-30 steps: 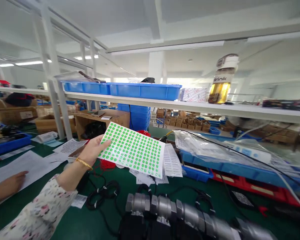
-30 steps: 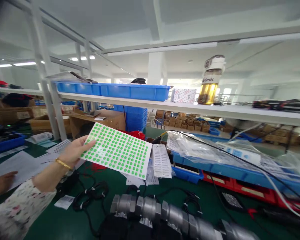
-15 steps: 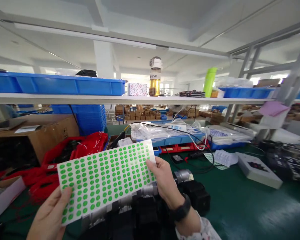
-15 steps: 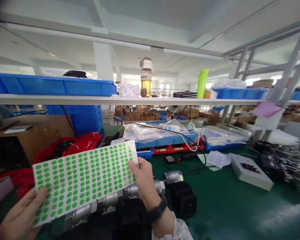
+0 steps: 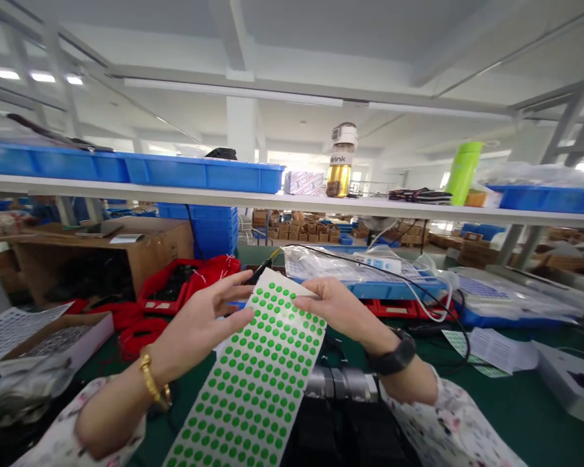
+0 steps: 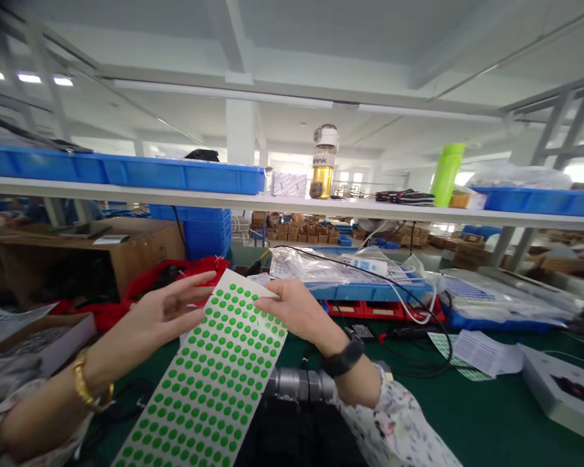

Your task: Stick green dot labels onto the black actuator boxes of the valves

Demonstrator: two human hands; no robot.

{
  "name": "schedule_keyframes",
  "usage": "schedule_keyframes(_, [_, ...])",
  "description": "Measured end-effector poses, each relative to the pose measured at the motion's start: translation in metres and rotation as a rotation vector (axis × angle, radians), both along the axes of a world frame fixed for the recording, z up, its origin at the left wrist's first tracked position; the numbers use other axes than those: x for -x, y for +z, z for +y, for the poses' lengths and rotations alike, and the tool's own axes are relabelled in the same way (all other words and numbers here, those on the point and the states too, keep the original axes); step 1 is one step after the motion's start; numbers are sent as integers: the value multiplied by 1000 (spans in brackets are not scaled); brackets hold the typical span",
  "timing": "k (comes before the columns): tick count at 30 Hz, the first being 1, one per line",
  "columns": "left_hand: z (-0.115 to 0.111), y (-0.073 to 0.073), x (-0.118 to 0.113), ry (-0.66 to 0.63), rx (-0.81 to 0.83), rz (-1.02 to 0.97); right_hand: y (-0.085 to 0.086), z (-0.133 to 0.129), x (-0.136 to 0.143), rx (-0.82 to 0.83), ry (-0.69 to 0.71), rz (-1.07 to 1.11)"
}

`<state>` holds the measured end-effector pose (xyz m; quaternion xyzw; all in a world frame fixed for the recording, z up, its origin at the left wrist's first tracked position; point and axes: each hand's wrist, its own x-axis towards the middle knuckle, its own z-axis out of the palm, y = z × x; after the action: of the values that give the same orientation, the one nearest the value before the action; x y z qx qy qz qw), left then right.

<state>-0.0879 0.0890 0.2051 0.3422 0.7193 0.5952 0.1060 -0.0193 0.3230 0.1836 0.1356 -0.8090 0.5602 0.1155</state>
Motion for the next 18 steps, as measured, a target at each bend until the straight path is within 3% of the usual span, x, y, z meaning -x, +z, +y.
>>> schedule_keyframes(1, [10,1,-1,-29,-41,-63,6,-5,3,-88,-48,74])
schedule_keyframes(3, [26,-4,0,-35,-179,-160,13,-17,6,-245,-281,336])
schedule_keyframes(5, [35,-13,1,-9,-329,-212,13,-31,6,-346,-530,641])
schedule_keyframes(6, [38,-18,0,-9,-386,-239,11,-39,6,-374,-585,751])
schedule_keyframes(12, [40,-34,-16,-53,-477,-359,-10,-60,11,-433,-509,937])
schedule_keyframes(18, [43,-39,-19,-27,-473,-247,-11,-54,13,-460,-464,940])
